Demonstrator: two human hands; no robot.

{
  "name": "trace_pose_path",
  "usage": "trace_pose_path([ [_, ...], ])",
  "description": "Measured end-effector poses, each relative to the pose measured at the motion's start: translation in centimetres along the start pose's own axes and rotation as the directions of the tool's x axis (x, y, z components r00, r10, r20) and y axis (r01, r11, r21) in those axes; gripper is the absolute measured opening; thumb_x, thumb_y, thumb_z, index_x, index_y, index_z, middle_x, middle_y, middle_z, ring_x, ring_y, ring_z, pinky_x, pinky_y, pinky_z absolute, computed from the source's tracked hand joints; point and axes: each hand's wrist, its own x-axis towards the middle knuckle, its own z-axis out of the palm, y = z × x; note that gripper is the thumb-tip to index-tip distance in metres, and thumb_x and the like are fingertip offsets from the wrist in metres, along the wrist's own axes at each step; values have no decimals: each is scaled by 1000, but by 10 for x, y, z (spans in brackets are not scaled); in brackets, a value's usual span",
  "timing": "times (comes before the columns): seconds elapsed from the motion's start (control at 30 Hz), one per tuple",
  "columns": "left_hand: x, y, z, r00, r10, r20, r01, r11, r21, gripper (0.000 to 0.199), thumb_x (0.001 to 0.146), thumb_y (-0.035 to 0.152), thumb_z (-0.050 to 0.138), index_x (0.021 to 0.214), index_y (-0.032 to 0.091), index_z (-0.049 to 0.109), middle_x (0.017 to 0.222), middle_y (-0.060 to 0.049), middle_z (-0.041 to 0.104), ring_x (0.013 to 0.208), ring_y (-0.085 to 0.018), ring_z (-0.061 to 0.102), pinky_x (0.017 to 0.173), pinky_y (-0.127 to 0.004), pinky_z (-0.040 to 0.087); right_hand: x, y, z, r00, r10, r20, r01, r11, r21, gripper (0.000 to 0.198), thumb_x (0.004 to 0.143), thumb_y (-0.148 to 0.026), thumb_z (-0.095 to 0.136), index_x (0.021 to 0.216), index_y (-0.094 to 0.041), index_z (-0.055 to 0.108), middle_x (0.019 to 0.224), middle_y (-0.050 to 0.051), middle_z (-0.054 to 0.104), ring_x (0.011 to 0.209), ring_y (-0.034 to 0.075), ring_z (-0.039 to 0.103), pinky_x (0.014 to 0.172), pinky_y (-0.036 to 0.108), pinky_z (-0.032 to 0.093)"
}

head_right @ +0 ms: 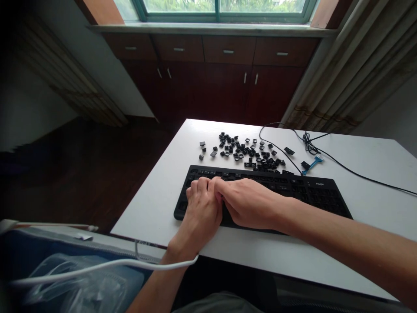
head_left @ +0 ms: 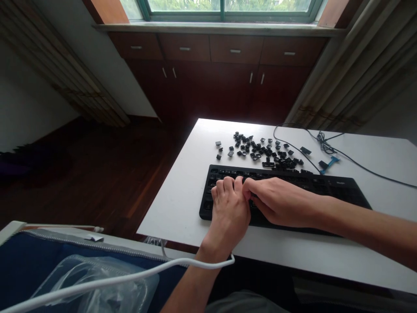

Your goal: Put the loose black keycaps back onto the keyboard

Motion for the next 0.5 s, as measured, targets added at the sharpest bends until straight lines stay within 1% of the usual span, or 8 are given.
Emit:
trace_pose_path([
  [0.1,1,2,7,999,-28,-40,29,1000,10,44,91,19,51,134,11,48,108,-13,52,101,-30,46,89,-49,40,0,-1,8,997,-77,-32,73,993,-96,11,91,-10,40,96,-18,45,85,4,59,70,16,52,65,29,41],
  [0.17,1,3,12,993,-61,-98,64,998,27,42,93,25,52,132,12,49,108,-12,53,100,-30,47,89,-48,40,-1,-1,14,991,-128,-48,116,973,-200,13,86,-8,44,96,-17,47,86,5,59,71,17,53,67,30,43],
  [0.23,1,4,17,984,-82,-158,92,994,58,35,97,28,47,129,14,52,106,-11,54,98,-29,47,88,-47,39,-2,-2,20,983,-173,-60,147,942,-301,16,83,-9,47,97,-16,49,88,5,60,72,17,53,66,30,43],
  [0.3,2,5,21,977,-78,-198,100,990,99,32,100,28,42,127,16,54,104,-11,56,97,-28,48,88,-46,39,-4,-2,23,974,-213,-78,168,907,-385,18,82,-8,47,98,-16,51,89,6,60,71,18,54,63,30,42],
  [0.37,2,5,22,975,-71,-213,102,985,136,31,100,28,42,126,16,55,103,-11,57,97,-28,49,87,-46,39,-5,-4,26,961,-254,-110,182,880,-438,16,83,-8,46,95,-16,52,85,5,59,69,17,52,59,29,40],
  [0.43,2,5,23,974,-72,-214,108,981,160,31,99,26,44,126,16,55,103,-11,58,96,-29,50,86,-46,39,-5,-8,26,934,-319,-162,208,852,-480,13,86,-7,44,89,-18,52,81,4,57,65,16,50,57,29,37],
  [0.5,2,6,23,977,-69,-202,103,981,167,32,98,25,45,128,15,55,103,-11,59,96,-29,51,86,-47,39,-3,-15,24,905,-369,-212,210,821,-531,16,89,-7,41,85,-19,51,78,3,57,65,16,50,57,29,36],
])
